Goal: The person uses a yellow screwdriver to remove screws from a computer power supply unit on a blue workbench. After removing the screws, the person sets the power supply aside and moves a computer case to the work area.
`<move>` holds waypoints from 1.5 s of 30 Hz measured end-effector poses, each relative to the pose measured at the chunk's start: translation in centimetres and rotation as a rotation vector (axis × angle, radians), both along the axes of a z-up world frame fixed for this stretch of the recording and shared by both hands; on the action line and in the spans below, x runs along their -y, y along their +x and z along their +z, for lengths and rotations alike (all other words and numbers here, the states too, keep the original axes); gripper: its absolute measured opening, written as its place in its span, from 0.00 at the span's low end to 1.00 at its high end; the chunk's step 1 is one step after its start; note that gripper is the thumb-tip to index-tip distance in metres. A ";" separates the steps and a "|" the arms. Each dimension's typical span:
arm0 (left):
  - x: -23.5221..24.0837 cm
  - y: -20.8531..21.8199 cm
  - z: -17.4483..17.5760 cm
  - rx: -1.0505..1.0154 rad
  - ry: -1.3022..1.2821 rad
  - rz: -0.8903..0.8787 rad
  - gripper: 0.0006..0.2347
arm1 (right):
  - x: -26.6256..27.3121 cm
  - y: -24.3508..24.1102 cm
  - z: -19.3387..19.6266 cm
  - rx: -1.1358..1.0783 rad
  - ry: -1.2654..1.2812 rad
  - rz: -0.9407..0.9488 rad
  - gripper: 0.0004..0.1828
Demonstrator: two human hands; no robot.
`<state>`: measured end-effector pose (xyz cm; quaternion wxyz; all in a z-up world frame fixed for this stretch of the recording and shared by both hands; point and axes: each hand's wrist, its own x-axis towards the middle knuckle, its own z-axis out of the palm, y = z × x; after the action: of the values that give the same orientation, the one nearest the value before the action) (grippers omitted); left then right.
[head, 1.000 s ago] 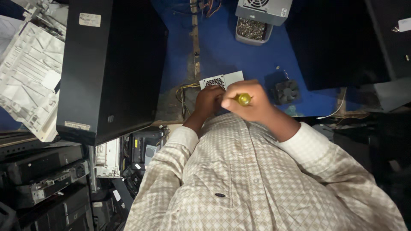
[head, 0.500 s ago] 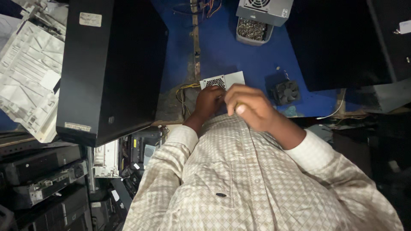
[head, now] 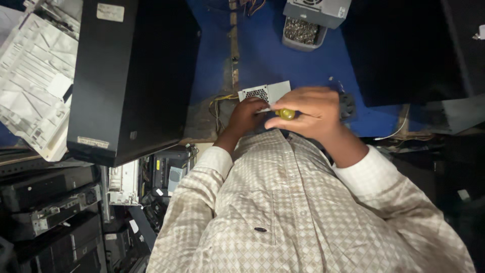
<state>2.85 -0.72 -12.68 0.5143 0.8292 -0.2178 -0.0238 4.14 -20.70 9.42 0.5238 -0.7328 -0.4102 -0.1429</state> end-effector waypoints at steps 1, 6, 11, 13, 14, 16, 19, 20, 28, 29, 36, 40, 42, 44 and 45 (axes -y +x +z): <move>0.0 -0.1 0.0 0.013 0.002 -0.010 0.12 | 0.0 0.0 -0.2 0.051 0.018 0.006 0.20; 0.2 0.1 1.6 -0.010 0.016 -0.006 0.13 | -0.8 0.3 -1.9 -0.136 -0.028 -0.107 0.23; 0.0 0.2 6.4 0.028 -0.101 -0.075 0.17 | -1.7 0.1 -3.4 -0.466 0.167 -0.032 0.16; 0.1 -0.3 8.3 -0.015 -0.081 -0.122 0.12 | -2.4 -0.7 -3.8 -0.720 0.163 -0.226 0.13; 0.6 -0.3 9.1 0.035 -0.040 -0.085 0.10 | -2.8 -0.9 -3.9 -0.610 0.184 -0.272 0.12; 1.4 -0.2 10.0 0.137 0.042 -0.007 0.09 | -3.5 -1.3 -3.8 -0.389 0.220 -0.356 0.12; 1.2 0.6 10.6 0.017 0.139 0.004 0.04 | -2.9 -1.9 -2.6 -0.383 0.193 -0.155 0.16; 1.0 0.9 10.8 0.026 0.100 -0.036 0.05 | -2.4 -2.0 -2.0 -0.378 0.141 -0.120 0.17; 0.7 1.3 12.3 0.194 -0.140 -0.168 0.09 | 0.4 -1.9 0.3 -0.093 -0.310 -0.453 0.23; 0.8 1.3 12.5 0.149 -0.140 -0.153 0.08 | 0.0 -1.7 0.4 -0.120 -0.334 -0.477 0.23; 0.5 1.9 12.2 0.071 -0.107 -0.192 0.08 | -0.8 -2.3 3.7 -0.624 -0.177 -0.259 0.23; 0.4 2.2 12.4 0.109 -0.035 -0.271 0.08 | -0.6 -2.7 4.1 -0.126 -0.351 -0.356 0.24; 0.7 2.0 12.4 0.113 -0.128 -0.272 0.09 | -1.1 -2.5 3.1 -0.150 -0.377 -0.505 0.24; 1.1 1.9 12.2 0.120 -0.167 -0.256 0.09 | -1.5 -2.5 2.4 -0.132 -0.384 -0.587 0.25; 1.2 2.0 12.1 0.126 -0.160 -0.239 0.09 | -1.6 -2.5 2.2 -0.101 -0.378 -0.593 0.25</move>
<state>4.89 -1.96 -0.61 0.5575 0.7536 -0.3479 -0.0152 1.66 -19.06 11.62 0.3345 -0.9100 -0.1725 -0.1739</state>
